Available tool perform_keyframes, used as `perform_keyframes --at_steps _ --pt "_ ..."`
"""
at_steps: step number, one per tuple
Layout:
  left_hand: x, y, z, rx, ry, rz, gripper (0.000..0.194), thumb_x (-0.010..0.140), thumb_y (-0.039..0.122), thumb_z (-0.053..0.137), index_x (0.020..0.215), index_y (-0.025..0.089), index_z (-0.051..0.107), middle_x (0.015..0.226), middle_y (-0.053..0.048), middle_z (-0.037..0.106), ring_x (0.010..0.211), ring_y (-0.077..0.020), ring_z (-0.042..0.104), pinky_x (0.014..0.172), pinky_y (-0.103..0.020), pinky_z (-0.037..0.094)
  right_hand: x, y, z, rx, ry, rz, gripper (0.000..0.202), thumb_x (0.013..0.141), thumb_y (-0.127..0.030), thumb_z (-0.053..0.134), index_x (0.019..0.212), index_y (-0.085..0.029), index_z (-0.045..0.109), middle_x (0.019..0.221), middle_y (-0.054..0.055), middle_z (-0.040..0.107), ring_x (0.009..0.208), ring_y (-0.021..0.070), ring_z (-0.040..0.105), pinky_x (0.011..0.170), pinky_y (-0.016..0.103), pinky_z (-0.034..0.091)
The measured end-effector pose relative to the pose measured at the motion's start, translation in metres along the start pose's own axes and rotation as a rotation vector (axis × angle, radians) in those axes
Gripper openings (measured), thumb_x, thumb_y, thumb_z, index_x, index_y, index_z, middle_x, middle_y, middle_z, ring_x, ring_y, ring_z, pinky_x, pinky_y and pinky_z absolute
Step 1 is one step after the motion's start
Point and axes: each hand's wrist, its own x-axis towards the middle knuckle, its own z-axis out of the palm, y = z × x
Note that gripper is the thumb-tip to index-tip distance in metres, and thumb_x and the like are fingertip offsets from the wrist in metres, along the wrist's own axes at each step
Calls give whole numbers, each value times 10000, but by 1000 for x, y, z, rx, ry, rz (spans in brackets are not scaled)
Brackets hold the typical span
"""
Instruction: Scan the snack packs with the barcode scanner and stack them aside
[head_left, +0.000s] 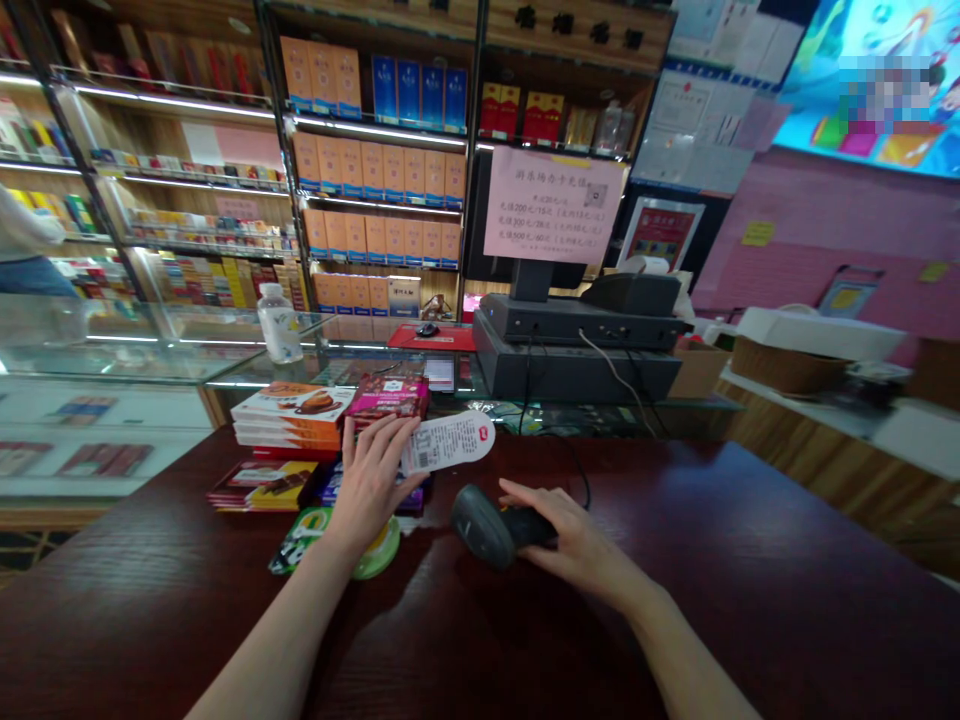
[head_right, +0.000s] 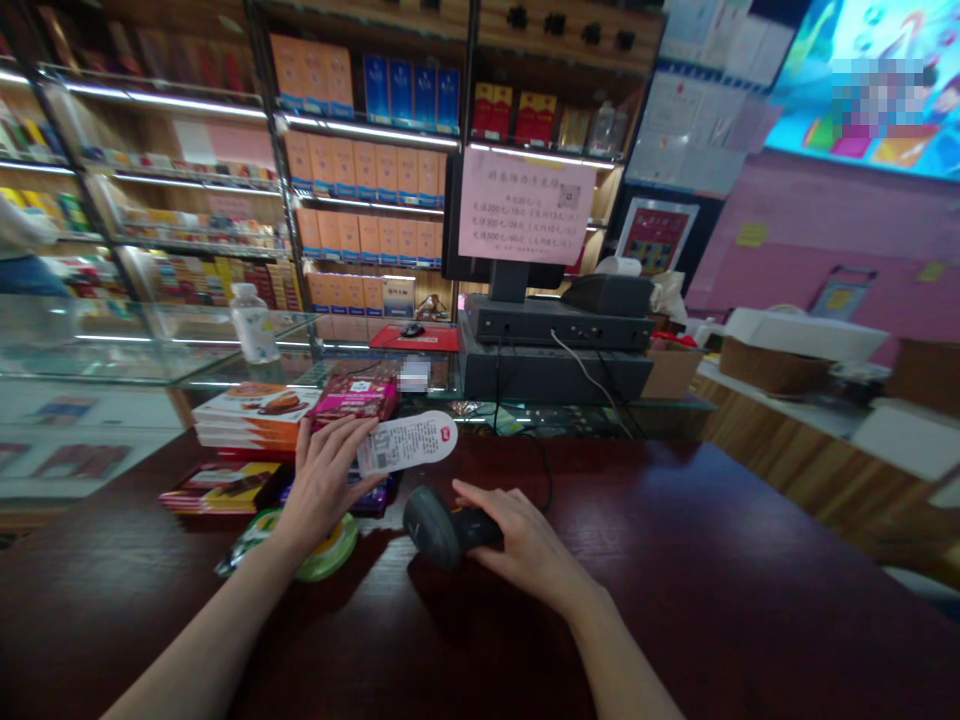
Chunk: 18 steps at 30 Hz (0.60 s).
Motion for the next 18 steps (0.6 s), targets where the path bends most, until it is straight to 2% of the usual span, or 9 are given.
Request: perform_keyframes --at_steps 10,18 --pt "1 4 0 -39 51 17 684 900 441 641 1491 226 373 1373 -118 602 1303 -306 505 1229 -610 104 5 12 17 -92 -42 -23 678 880 -161 637 1495 -324 403 1392 50 615 1227 224 569 1022 372 365" --pt "1 8 2 -80 42 46 664 899 450 633 1475 215 403 1366 -120 603 1304 -299 505 1237 -588 96 11 17 21 -58 -26 -22 658 877 -223 675 1478 -311 423 1408 62 607 1274 233 547 1042 380 355"
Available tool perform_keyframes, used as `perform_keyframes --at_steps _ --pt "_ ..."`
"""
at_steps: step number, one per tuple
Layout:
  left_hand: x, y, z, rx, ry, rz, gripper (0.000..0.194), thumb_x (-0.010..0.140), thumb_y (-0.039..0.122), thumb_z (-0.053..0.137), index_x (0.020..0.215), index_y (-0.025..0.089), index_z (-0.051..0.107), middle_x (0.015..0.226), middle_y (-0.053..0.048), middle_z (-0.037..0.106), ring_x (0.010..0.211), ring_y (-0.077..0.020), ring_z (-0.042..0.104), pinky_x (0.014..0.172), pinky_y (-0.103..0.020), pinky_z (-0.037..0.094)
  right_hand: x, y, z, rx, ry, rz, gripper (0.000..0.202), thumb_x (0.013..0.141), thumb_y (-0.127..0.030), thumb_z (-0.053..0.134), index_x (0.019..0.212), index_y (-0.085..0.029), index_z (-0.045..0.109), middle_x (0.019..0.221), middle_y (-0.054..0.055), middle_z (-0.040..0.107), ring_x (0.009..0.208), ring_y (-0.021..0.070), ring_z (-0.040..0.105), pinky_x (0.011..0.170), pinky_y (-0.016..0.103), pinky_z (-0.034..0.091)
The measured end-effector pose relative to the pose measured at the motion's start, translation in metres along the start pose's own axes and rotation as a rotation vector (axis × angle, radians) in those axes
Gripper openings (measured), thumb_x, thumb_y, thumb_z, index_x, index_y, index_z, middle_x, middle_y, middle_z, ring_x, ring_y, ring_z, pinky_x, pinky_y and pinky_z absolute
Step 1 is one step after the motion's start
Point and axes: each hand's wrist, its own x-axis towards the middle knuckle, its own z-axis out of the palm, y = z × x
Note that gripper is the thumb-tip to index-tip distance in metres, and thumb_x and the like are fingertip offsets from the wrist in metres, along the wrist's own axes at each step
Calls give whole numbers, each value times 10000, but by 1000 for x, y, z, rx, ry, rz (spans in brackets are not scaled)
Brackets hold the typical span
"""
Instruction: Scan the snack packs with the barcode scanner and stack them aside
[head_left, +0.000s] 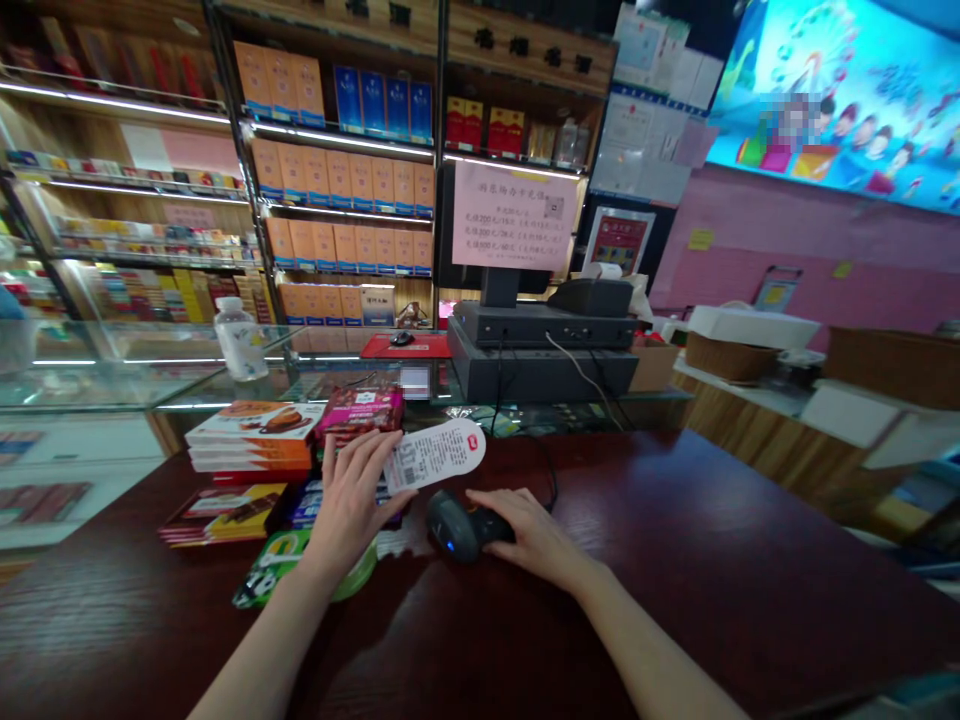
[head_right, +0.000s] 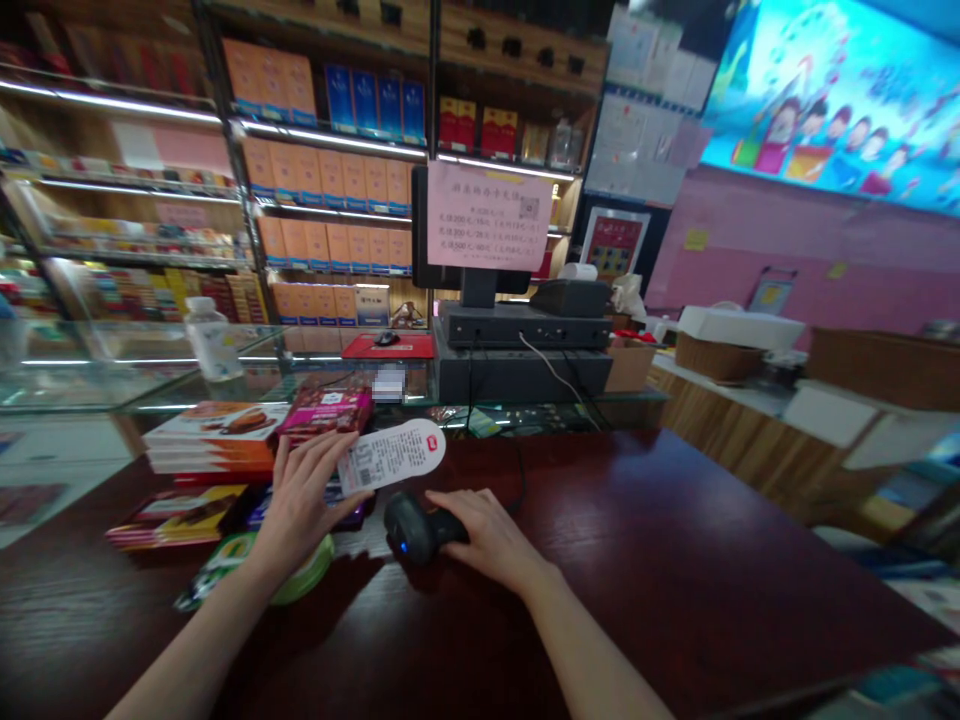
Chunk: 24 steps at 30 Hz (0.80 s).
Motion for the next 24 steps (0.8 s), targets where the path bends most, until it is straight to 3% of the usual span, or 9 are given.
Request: perform_keyframes --at_steps 6,10,14,17,24 --pt "1 4 1 -11 1 37 624 899 440 636 1443 206 437 1347 -117 617 1296 -290 519 1243 -569 97 -2 -2 -3 127 121 41 654 817 -399 767 1409 -283 516 1363 82 633 1248 275 562 1073 438 381" --pt "3 10 -2 -19 13 65 611 912 420 624 1452 220 421 1330 -113 628 1281 -280 537 1244 -568 105 0 -1 -5 475 345 128 361 950 -406 577 1275 -249 595 1258 89 683 1143 239 637 1025 420 459" --pt "4 18 -3 -34 -4 112 623 913 384 632 1470 227 399 1336 -117 623 1282 -277 541 1241 -569 120 6 1 -7 715 497 235 455 919 -461 601 1311 -233 567 1119 83 731 935 211 695 906 386 523" --pt "5 24 -3 -56 -17 157 628 912 373 636 1473 225 394 1339 -115 621 1277 -270 549 1243 -567 119 9 1 -10 782 522 256 568 863 -468 667 1369 -237 548 1017 49 751 858 195 692 812 338 526" --pt "11 32 2 -62 -62 182 626 898 377 643 1469 248 420 1383 -126 585 1291 -284 538 1226 -585 162 4 -1 -25 720 498 268 414 867 -476 648 1161 -192 710 728 7 713 641 161 628 569 262 408"
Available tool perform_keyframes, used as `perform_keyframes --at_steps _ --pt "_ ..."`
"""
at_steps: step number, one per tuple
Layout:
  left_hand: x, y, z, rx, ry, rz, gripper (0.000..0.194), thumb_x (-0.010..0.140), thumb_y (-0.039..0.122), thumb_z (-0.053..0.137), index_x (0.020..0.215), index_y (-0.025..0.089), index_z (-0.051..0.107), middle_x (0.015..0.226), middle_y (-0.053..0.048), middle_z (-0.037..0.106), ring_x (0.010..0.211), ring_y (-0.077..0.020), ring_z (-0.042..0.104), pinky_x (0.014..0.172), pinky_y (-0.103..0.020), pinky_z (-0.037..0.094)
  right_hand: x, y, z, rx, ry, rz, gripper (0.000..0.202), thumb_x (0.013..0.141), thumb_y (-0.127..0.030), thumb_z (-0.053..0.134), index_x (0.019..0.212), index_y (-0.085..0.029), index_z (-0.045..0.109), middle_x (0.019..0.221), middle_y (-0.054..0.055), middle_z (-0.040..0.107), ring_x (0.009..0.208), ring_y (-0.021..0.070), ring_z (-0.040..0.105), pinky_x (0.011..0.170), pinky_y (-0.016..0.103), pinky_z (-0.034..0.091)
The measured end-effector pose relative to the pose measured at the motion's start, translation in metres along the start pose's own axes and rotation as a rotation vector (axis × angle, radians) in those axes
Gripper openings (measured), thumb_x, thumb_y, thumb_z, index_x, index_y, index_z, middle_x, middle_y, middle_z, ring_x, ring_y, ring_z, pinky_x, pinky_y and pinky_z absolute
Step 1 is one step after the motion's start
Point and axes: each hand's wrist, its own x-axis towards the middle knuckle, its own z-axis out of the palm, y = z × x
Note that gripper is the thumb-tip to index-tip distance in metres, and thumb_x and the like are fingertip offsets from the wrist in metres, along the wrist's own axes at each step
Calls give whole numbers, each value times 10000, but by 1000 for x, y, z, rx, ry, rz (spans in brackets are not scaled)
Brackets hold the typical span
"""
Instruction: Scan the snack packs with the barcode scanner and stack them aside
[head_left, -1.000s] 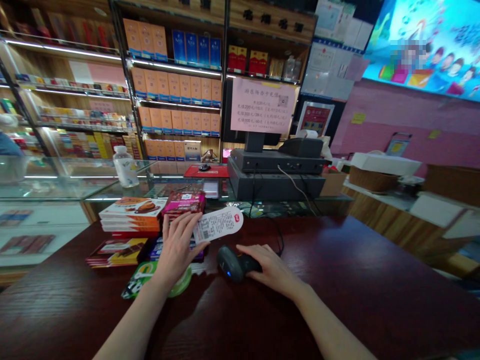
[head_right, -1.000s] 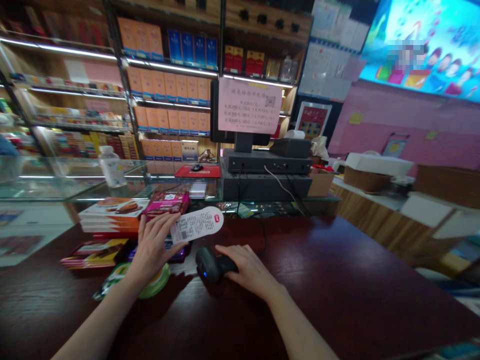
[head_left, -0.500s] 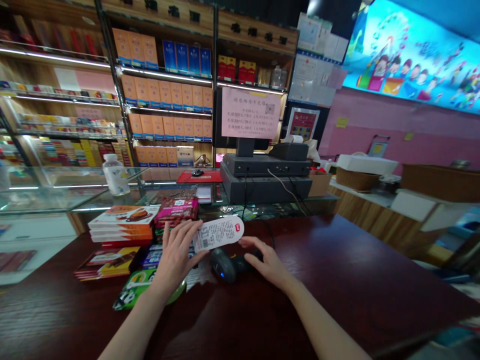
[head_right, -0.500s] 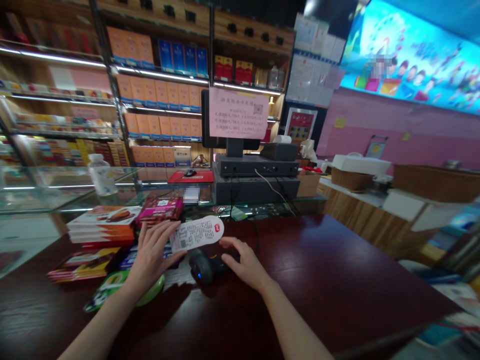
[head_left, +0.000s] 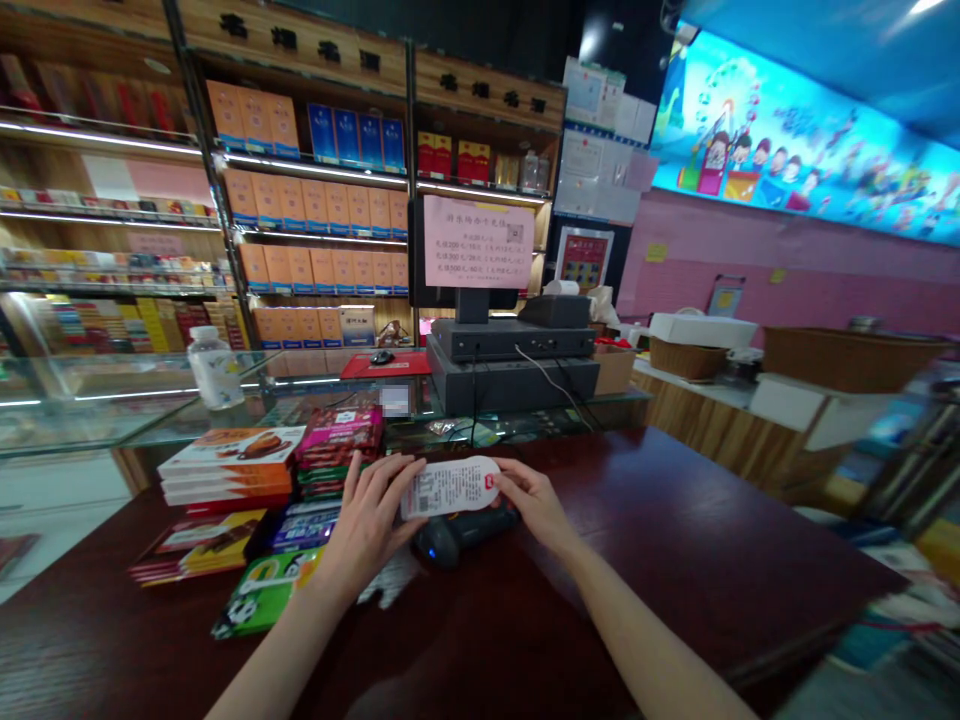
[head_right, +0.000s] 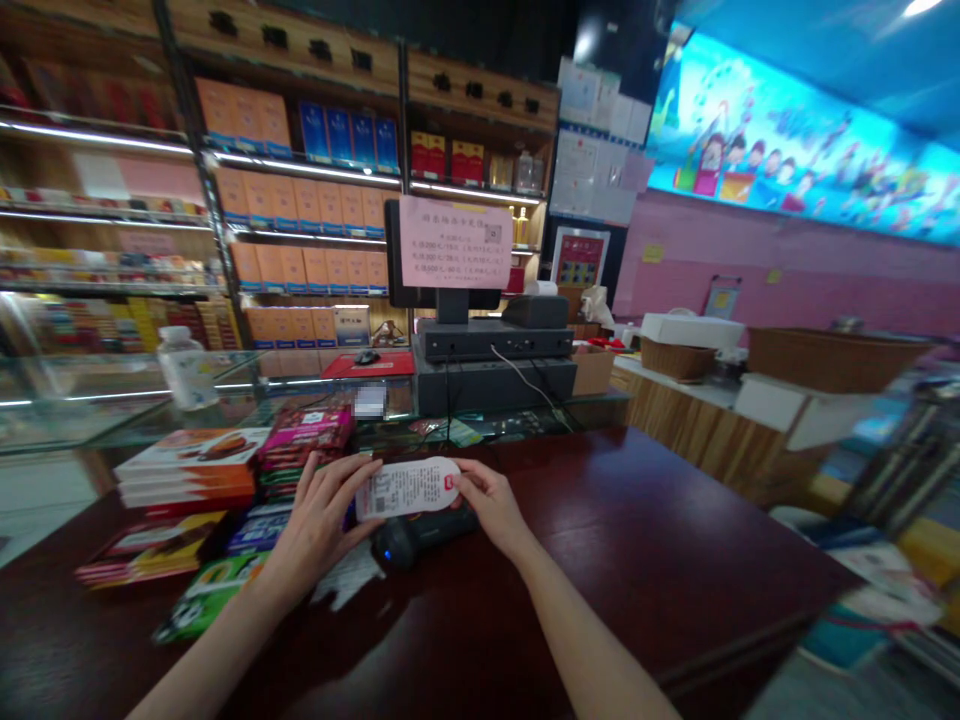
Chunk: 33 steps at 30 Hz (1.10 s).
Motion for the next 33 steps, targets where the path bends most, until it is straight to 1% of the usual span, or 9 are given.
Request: perform_keyframes --at_steps 2,6,11,13,16,19,25,29,33 --pt "4 2 0 -2 -4 -32 600 888 373 654 1443 262 454 1354 -121 602 1252 -284 566 1195 -571 241 0 -5 -5 12 -15 7 412 846 -469 674 1145 -188 707 686 -3 699 619 156 624 562 258 398" --pt "12 9 -5 -73 -69 -99 632 877 322 670 1458 268 428 1044 -48 718 977 -230 670 1015 -445 447 0 -13 -12 46 -24 23 419 817 -463 707 1128 -183 686 711 8 719 639 163 658 575 257 420" --pt "19 18 -4 -359 -123 -304 759 859 333 667 1523 268 307 942 6 731 806 -181 690 865 -366 530 -2 -12 -18 63 66 53 406 816 -469 704 1109 -191 665 832 44 761 675 175 689 582 260 442" --pt "20 20 -3 -516 -128 -377 615 880 353 613 1454 245 419 976 -10 746 790 -171 709 812 -335 555 -3 -9 -20 54 89 39 400 826 -474 697 1107 -193 660 845 47 764 689 179 695 588 264 449" --pt "21 22 -3 -625 -93 -439 306 920 380 517 1160 242 648 987 -16 766 856 -179 729 769 -291 564 -4 -7 -20 33 93 7 388 833 -487 690 1095 -203 661 863 49 766 725 194 709 606 279 468" --pt "19 24 -7 -572 -60 -495 246 931 399 499 999 255 686 924 12 769 824 -176 728 743 -274 556 -4 -6 -18 26 117 -16 380 814 -503 710 1061 -216 676 881 48 765 798 220 722 670 312 505" --pt "8 23 -9 -345 41 -301 249 973 371 484 972 257 706 908 -15 767 847 -191 713 788 -313 548 -2 -3 -11 91 169 -9 409 739 -498 774 1033 -216 739 1056 75 760 964 261 712 843 403 553" --pt "2 17 -6 -236 107 -184 277 1004 348 448 1027 241 703 1000 -39 773 916 -187 716 834 -319 548 -8 -7 -9 108 117 45 412 753 -404 755 1125 -230 729 1145 81 755 1090 276 689 967 453 526" --pt "1 14 -8 -161 123 -152 286 1007 324 449 1019 243 723 1050 -46 768 959 -188 710 850 -332 529 -14 -16 -8 151 67 69 494 773 -371 729 1250 -254 679 1225 84 735 1189 276 658 1075 469 463"
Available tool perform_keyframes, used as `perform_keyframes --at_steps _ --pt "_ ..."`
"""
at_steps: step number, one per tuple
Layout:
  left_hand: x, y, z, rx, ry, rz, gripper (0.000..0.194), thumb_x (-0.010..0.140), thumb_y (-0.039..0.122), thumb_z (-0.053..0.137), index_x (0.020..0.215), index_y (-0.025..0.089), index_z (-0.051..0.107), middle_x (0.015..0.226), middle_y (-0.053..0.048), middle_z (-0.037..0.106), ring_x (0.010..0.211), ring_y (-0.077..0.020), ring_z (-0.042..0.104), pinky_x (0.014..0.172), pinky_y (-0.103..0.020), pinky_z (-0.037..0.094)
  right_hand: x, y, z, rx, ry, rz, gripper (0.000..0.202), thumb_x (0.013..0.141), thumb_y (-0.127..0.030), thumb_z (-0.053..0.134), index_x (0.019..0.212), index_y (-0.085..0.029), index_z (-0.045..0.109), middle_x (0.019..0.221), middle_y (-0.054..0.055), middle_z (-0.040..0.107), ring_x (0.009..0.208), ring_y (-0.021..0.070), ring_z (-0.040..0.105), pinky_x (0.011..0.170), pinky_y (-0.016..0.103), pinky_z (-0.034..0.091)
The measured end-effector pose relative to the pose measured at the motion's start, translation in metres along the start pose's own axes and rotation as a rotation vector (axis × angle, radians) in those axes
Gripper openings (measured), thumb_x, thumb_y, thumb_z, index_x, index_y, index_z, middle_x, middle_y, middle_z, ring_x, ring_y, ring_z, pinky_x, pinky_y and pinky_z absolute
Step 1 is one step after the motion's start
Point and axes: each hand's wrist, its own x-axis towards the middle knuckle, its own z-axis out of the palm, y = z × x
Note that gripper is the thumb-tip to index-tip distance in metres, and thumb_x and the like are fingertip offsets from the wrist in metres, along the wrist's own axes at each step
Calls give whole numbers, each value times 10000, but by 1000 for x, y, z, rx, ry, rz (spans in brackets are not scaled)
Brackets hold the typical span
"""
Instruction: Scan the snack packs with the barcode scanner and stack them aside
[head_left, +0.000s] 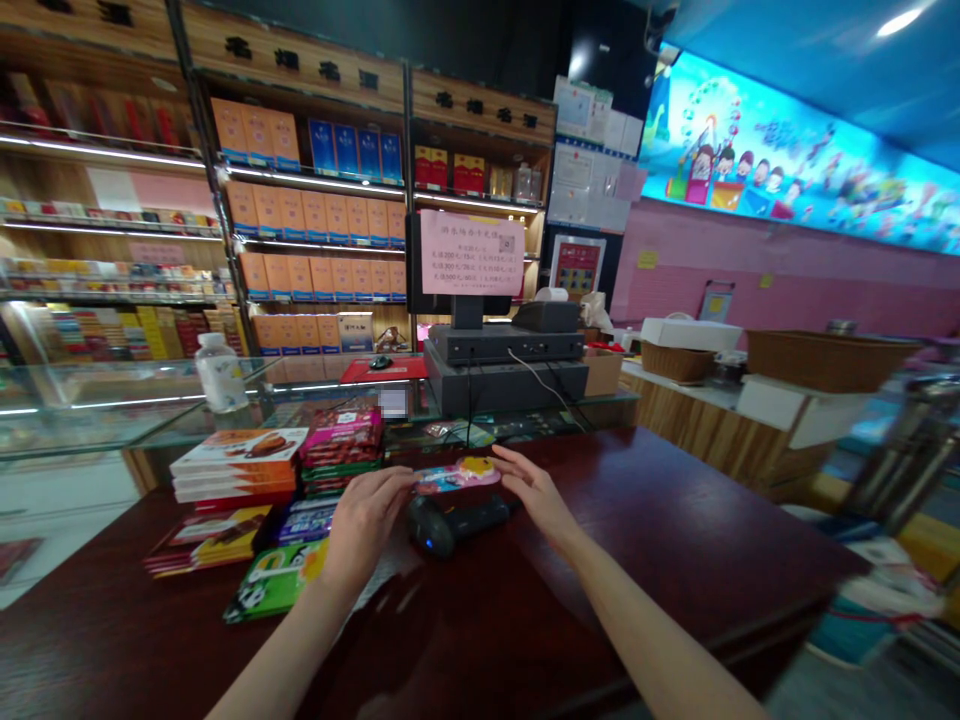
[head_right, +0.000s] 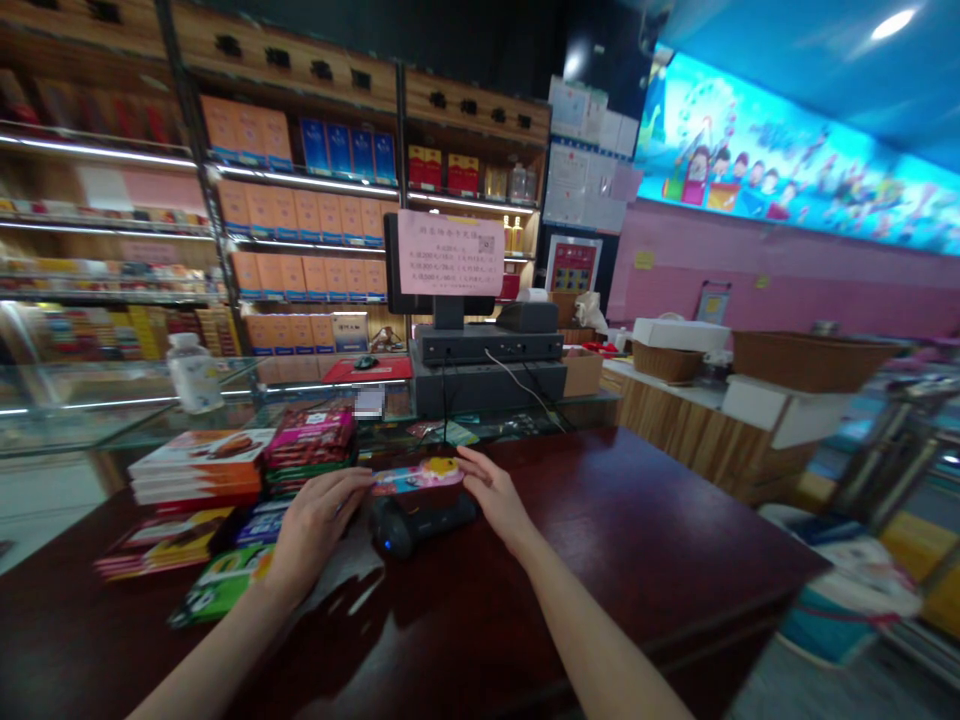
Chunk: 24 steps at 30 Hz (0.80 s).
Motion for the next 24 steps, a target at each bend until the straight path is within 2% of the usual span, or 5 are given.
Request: perform_keyframes --at_steps 5,11,15,20,24 --pt "3 7 -6 94 21 3 268 997 332 488 1029 264 746 973 -34 775 871 -197 706 785 -339 481 2 0 3 18 52 -20 612 750 -452 780 1305 -242 630 1257 106 718 1205 293 651 1078 487 469" --pt "4 14 -6 85 29 -1 275 1003 331 482 1013 248 744 932 -30 788 834 -196 720 771 -332 474 2 4 0 48 103 -28 679 672 -393 858 1289 -234 623 1178 105 751 1158 306 679 1062 506 483" --pt "3 14 -3 59 13 -16 281 989 284 477 1093 238 733 1006 -52 789 943 -222 724 823 -365 487 1 7 -1 54 109 -57 719 673 -381 862 1327 -232 602 1225 117 733 1163 314 677 1056 512 487" --pt "5 22 3 43 -69 -33 384 937 148 438 1219 228 686 1169 -65 755 1143 -241 660 937 -436 461 2 13 -9 -39 132 -143 687 765 -406 793 1387 -229 562 1347 137 663 1231 295 636 1078 485 464" --pt "9 37 6 55 -106 -60 336 972 268 464 1221 229 686 1210 -70 740 1213 -274 608 994 -489 430 2 18 -20 -202 140 -228 697 787 -371 782 1425 -252 529 1378 119 643 1298 282 585 1127 494 410"
